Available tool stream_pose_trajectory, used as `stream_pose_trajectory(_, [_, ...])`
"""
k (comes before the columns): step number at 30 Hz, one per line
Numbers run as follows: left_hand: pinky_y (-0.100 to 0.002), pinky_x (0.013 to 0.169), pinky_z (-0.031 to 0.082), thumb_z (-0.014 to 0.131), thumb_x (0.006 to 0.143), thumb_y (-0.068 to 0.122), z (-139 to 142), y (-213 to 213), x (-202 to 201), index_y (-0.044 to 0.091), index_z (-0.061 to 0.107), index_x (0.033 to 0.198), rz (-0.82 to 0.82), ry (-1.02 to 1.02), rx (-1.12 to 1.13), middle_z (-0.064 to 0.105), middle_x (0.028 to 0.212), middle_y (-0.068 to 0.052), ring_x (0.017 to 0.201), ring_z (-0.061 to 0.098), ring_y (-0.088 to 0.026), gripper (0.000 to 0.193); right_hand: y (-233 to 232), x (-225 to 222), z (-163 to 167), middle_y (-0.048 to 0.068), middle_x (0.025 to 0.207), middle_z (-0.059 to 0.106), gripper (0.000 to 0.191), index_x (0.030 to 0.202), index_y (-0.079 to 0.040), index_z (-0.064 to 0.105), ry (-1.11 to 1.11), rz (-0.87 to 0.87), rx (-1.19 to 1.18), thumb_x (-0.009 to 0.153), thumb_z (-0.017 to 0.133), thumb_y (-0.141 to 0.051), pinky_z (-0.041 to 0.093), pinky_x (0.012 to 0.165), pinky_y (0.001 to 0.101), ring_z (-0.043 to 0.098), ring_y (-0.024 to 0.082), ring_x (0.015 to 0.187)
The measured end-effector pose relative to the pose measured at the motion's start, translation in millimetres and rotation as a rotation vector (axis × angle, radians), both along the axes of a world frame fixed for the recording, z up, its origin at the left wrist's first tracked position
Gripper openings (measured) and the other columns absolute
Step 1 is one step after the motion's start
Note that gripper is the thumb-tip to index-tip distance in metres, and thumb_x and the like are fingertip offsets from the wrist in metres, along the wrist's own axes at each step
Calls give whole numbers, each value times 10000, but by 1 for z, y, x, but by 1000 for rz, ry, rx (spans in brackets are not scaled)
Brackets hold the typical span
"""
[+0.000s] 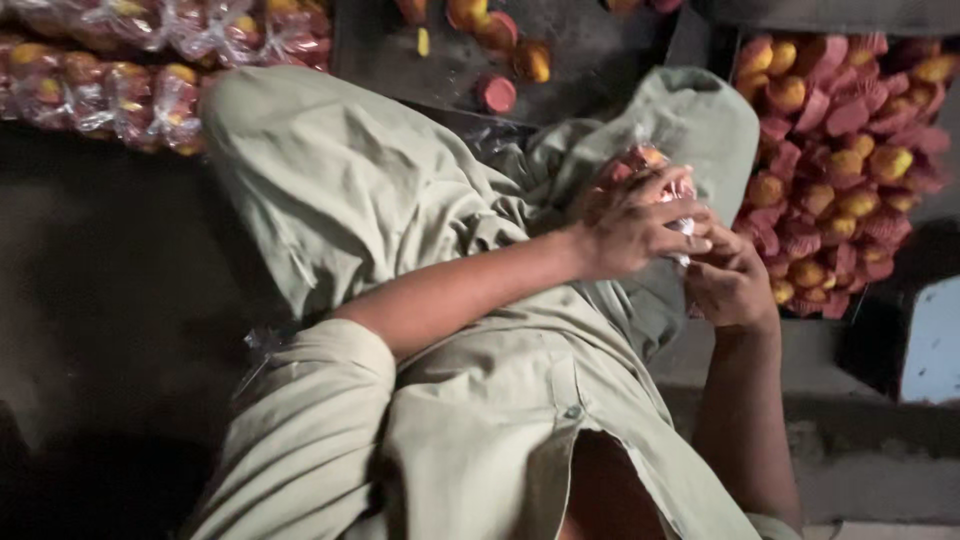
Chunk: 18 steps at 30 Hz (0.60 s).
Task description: The person sits on the floor and repeatedly picks up small cupcakes in pink wrappers from a tray. They place several cupcakes into a clear plastic bag, then tie the bag closed and set it aside. The process is repeated continuously with new bags and cupcakes.
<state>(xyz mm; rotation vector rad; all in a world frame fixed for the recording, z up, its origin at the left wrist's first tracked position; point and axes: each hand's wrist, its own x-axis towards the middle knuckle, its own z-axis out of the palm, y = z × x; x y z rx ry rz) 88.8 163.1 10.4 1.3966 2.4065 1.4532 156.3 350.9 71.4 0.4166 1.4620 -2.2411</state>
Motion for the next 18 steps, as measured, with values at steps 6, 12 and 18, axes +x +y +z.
stream_pose_trajectory(6, [-551,1162,362,676,855,148,15,5,8,157,714,1046,124,-62,237,583,1357,-66,1347,481,-364,195,-4,7,-34,30,1056,674,303,1057,-3,674,170,-200,139,770,684,93,537,881,257,646,116,950])
stream_pose_trajectory(12, [-377,1014,480,692,884,114,19,-39,-9,120,706,1069,289,-285,207,632,1228,-40,1157,580,-261,186,-25,-40,-48,43,1064,640,174,950,-6,571,443,-237,552,864,621,137,504,850,215,600,97,920])
stream_pose_trajectory(18, [-358,844,528,806,648,11,-29,-166,-124,50,642,1050,380,-377,526,618,1000,-58,939,623,-205,436,-42,-68,-53,55,1015,642,111,1078,-65,586,283,-418,487,1051,647,23,517,738,235,630,139,880])
